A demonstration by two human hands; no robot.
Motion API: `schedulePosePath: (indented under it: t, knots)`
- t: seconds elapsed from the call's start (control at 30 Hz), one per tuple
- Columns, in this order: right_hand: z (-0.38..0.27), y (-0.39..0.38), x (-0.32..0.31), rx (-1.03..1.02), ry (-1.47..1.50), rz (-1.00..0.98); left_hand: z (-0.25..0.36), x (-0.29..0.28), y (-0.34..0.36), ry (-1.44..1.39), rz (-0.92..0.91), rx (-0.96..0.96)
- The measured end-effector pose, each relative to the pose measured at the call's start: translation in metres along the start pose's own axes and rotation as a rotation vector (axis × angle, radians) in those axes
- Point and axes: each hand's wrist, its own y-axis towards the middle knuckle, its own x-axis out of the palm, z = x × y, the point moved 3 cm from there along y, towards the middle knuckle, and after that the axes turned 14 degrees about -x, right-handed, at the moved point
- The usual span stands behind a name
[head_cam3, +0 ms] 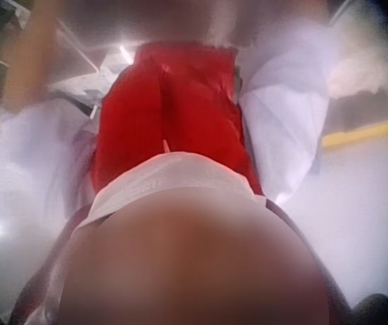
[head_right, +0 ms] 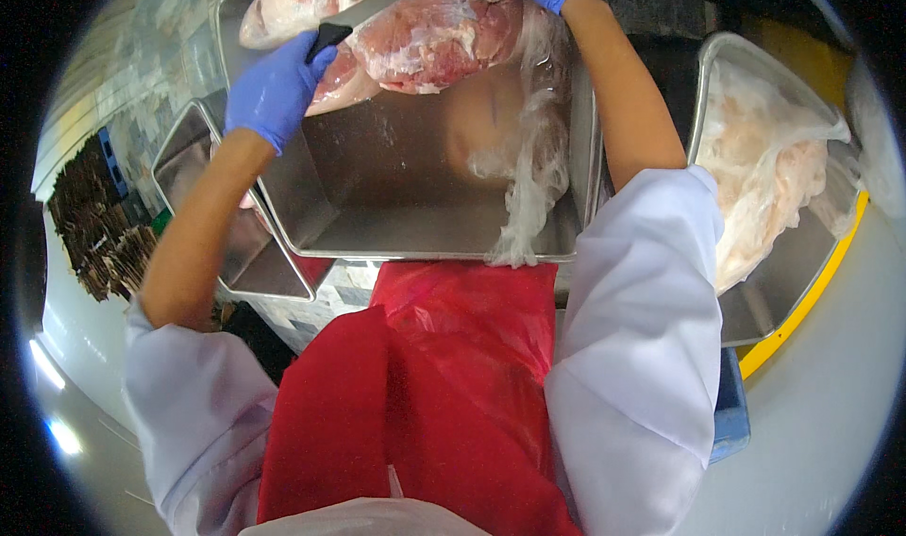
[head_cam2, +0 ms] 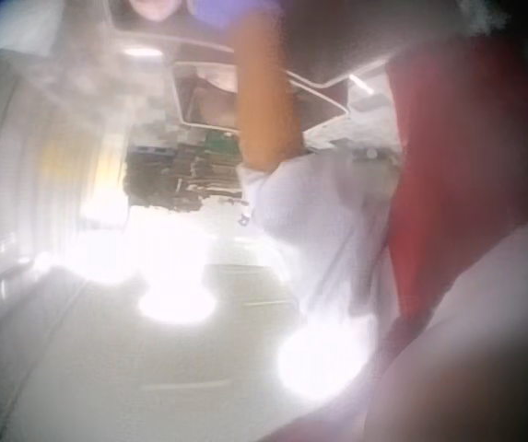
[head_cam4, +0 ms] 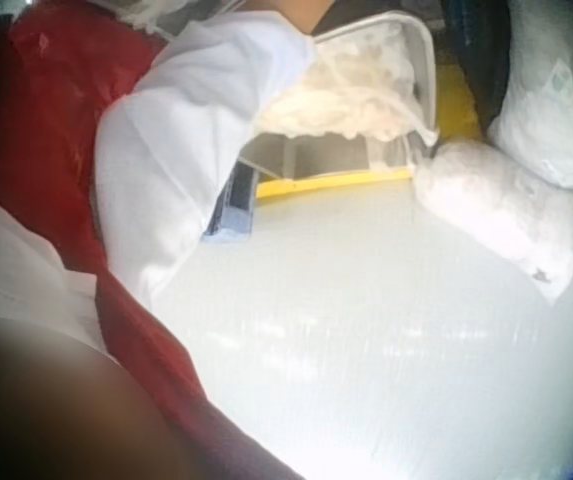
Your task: The person uses a knife to trim fat and connective tissue from large cuts of raw meat in a metal tray. They remove the trimmed pieces by hand and place them into a separate container. The person handles the meat directly with gloved hands while performing the trimming.
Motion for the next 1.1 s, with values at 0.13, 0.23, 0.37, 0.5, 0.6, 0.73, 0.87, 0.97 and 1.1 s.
schedulePosePath:
  t: [0.13,0.23,0.37,0.5,0.6,0.73,0.87,0.97,1.1]
  knots:
    - [0.001,0.002,0.015,-0.007,-0.169,-0.101,-0.011,0.036,-0.002,-0.123,0.073,-0.038]
    - [-0.003,0.01,0.018,0.127,0.066,0.373,-0.023,0.07,0.002,-0.186,0.22,-0.014]
    - [-0.006,0.009,0.015,0.305,0.186,0.365,-0.03,0.099,0.011,-0.217,0.205,-0.044]
    - [0.035,0.006,0.038,0.214,0.068,0.405,-0.042,0.121,0.027,-0.266,0.234,-0.01]
    - [0.063,0.007,0.052,0.305,0.111,0.395,-0.047,0.125,0.032,-0.243,0.236,0.003]
    - [0.098,0.007,0.069,-0.057,-0.512,0.232,-0.052,0.134,0.044,-0.265,0.239,0.021]
    - [0.112,0.016,0.072,-0.051,-0.545,0.163,-0.06,0.143,0.057,-0.287,0.203,0.017]
    - [0.131,0.026,0.082,0.061,-0.549,0.083,-0.066,0.149,0.068,-0.284,0.201,0.032]
    - [0.142,0.028,0.085,0.141,-0.53,0.049,-0.062,0.144,0.072,-0.264,0.162,0.039]
